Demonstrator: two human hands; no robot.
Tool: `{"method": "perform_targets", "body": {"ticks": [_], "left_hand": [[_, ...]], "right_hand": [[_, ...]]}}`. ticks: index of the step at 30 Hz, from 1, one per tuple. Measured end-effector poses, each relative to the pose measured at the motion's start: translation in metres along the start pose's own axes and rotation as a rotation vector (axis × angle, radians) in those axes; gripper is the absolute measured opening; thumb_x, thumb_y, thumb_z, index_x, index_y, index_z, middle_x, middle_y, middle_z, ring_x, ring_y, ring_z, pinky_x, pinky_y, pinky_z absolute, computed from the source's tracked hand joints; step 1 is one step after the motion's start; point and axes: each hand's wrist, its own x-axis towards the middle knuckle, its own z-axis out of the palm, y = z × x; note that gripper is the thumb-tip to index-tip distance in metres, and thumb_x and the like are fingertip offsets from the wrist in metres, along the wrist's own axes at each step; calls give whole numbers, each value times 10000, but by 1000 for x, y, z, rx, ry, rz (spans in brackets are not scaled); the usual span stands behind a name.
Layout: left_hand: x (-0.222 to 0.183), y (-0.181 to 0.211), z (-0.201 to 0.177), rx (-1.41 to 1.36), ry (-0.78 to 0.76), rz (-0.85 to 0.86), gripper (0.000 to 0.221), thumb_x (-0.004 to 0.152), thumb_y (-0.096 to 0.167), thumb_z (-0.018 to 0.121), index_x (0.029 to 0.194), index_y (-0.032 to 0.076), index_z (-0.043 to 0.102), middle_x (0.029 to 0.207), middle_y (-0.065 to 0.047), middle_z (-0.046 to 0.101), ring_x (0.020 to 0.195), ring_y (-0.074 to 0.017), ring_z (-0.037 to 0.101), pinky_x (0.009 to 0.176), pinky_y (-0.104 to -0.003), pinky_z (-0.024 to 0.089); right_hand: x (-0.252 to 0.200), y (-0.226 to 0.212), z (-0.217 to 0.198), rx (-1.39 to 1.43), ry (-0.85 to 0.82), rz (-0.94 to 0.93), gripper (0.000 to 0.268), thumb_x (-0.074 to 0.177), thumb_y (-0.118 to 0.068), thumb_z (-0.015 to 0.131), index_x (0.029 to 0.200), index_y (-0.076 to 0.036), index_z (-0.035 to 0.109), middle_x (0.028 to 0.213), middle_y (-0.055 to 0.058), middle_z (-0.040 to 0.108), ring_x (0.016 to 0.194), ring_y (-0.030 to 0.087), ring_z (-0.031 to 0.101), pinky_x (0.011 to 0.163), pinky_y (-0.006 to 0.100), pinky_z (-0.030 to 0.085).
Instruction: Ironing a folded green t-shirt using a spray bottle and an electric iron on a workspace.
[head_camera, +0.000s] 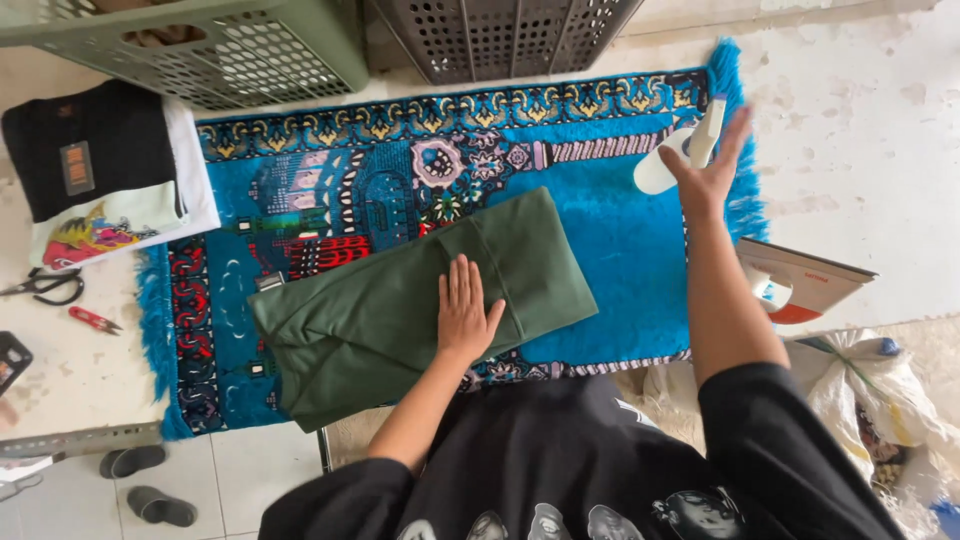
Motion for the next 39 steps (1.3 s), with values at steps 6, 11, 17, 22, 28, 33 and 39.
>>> {"method": "perform_targets", "body": {"ticks": [6, 11, 17, 22, 28, 33, 39], "left_hand": [[-49, 4, -4, -86, 2, 46, 818, 1010, 530, 489, 1612, 25, 262, 1686, -206, 201, 1560, -330, 187, 1254, -539, 106], [-69, -3, 1, -92, 52, 9, 808, 1029, 551, 446, 1630, 59, 224, 1696, -178, 175, 1564, -306, 169, 1260, -513, 96], [-79, -15, 11, -128, 66, 63, 791, 1025, 544, 436, 1622, 60, 247, 1696, -158, 200, 1558, -288, 204, 1263, -490, 106], [-81, -15, 13, -130, 85, 73, 799, 1020, 546, 445, 1622, 59, 246, 1691, -160, 220, 1549, -293, 230, 1257, -492, 124], [-78, -22, 16, -145, -44, 73, 810, 1025, 556, 419, 1633, 64, 210, 1695, -167, 194, 1551, -315, 207, 1248, -513, 129], [-89, -19, -18, -185, -250, 151, 847, 980, 531, 516, 1652, 171, 146, 1696, -210, 101, 1542, -403, 167, 1214, -613, 171], [-167, -23, -65, -669, -367, -367, 555, 966, 479, 486, 1470, 250, 523, 1348, 24, 680, 1189, -177, 676, 909, -389, 527]], "right_hand": [[-8, -26, 14, -96, 0, -166, 603, 765, -226, 932, 1326, -204, 713, 997, 94, 693, 851, 248, 669, 775, 405, 512], [-105, -47, -2, 2, -301, -7, 476, 686, -178, 962, 1112, -143, 751, 919, 68, 714, 780, 182, 627, 768, 339, 494], [-231, -93, -42, -413, -497, 176, 285, 697, -379, 883, 834, -164, 757, 702, 92, 713, 651, 328, 674, 669, 397, 518], [-252, -112, -59, -494, -444, 223, 300, 727, -477, 844, 942, -284, 763, 761, 31, 740, 741, 287, 716, 729, 399, 551], [-266, -137, -85, -437, -454, 227, 250, 753, -393, 834, 881, -189, 769, 814, 127, 755, 804, 397, 711, 748, 487, 544], [-315, -90, -113, -534, -484, 372, 301, 691, -492, 861, 838, -248, 763, 877, 48, 782, 880, 351, 735, 778, 466, 569], [-318, -156, -112, -562, -550, 378, 259, 831, -447, 700, 964, -228, 662, 811, 5, 729, 731, 287, 680, 639, 425, 479]]}}
